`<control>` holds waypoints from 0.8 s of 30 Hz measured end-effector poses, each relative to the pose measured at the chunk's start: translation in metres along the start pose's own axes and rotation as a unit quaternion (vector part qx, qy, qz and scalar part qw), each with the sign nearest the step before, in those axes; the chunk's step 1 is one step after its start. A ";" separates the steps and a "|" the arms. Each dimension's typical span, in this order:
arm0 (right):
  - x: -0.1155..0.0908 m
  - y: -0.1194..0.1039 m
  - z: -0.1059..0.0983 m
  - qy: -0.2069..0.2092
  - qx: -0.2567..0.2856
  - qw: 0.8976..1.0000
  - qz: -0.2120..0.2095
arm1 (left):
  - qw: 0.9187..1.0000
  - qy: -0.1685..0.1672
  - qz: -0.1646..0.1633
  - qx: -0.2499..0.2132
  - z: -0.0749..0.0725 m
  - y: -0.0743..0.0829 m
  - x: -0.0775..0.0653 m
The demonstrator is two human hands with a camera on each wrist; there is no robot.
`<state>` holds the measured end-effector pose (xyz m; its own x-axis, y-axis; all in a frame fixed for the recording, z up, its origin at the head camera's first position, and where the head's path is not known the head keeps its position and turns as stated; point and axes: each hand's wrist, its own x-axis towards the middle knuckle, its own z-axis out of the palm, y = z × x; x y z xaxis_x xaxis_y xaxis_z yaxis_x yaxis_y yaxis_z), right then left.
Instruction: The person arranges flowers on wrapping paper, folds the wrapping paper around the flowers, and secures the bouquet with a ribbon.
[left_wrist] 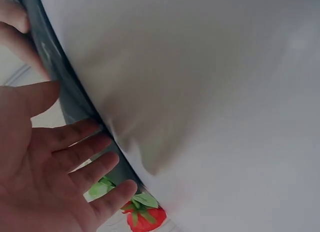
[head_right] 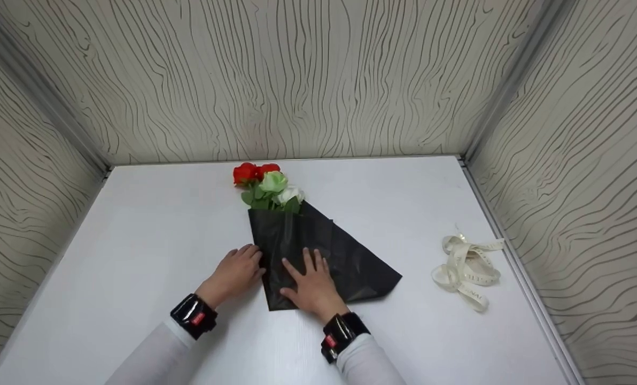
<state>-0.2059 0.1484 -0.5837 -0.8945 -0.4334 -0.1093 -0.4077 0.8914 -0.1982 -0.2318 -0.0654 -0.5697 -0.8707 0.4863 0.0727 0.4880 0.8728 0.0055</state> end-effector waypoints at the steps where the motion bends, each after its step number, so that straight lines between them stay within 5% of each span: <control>1: 0.000 0.000 0.000 0.000 0.000 1.000 0.000 | 1.000 -0.002 -0.005 0.002 0.001 -0.002 0.003; 11: -0.002 0.000 -0.001 0.003 0.001 1.000 0.000 | 0.999 0.008 -0.047 -0.018 0.005 -0.019 0.026; 24: -0.002 -0.001 -0.001 0.001 0.008 1.000 -0.002 | 0.994 -0.034 -0.094 -0.040 0.002 -0.037 0.044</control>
<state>-0.2040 0.1480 -0.5821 -0.8938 -0.4357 -0.1058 -0.4074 0.8878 -0.2141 -0.2881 -0.0761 -0.5684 -0.9475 0.3197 -0.0051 0.3178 0.9436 0.0929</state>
